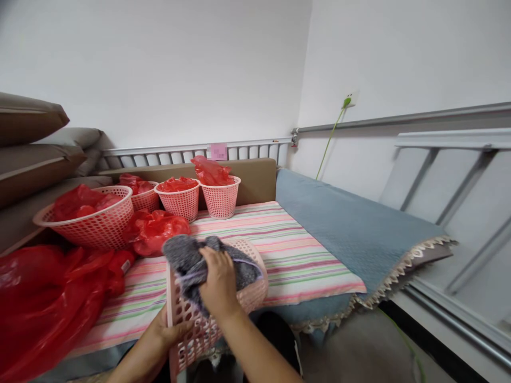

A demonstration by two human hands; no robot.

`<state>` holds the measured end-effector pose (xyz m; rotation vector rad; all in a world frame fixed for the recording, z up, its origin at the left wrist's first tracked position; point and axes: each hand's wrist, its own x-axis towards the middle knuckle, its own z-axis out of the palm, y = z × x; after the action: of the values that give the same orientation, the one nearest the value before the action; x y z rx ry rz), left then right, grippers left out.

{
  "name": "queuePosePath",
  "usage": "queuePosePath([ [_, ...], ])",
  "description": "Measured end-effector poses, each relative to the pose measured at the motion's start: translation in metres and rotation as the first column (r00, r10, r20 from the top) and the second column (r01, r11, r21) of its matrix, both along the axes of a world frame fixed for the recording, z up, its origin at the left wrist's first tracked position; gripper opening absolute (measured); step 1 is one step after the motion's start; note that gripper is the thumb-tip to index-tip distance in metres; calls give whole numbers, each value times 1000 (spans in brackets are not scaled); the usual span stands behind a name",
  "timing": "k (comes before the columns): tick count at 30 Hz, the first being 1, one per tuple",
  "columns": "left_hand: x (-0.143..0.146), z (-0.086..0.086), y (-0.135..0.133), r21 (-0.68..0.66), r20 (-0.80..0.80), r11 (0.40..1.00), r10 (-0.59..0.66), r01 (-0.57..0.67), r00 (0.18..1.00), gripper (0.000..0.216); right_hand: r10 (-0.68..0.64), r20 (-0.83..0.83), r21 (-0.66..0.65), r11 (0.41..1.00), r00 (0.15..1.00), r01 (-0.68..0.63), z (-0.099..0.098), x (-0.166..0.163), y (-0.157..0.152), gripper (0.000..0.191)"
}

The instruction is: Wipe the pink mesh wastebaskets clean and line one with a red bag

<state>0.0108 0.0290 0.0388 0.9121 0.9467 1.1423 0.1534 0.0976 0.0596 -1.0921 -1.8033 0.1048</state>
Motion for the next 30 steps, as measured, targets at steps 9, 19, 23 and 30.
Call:
queuePosePath([
  [9, 5, -16, -13, 65, 82, 986, -159, 154, 984, 93, -470, -71, -367, 832, 880, 415, -31, 104, 44, 40],
  [19, 7, 22, -12, -36, 154, 996, -69, 76, 986, 89, -267, -45, -92, 961, 963, 262, -19, 34, 6, 56],
  [23, 1, 1, -2, 0, 28, 1000, -6, 6, 1000, 64, -22, -69, -35, 999, 997, 19, -1, -25, -31, 64],
  [30, -3, -11, 0, 79, -6, 997, -9, 9, 1000, 64, 50, 32, -42, 998, 998, -49, 11, -29, -33, 65],
])
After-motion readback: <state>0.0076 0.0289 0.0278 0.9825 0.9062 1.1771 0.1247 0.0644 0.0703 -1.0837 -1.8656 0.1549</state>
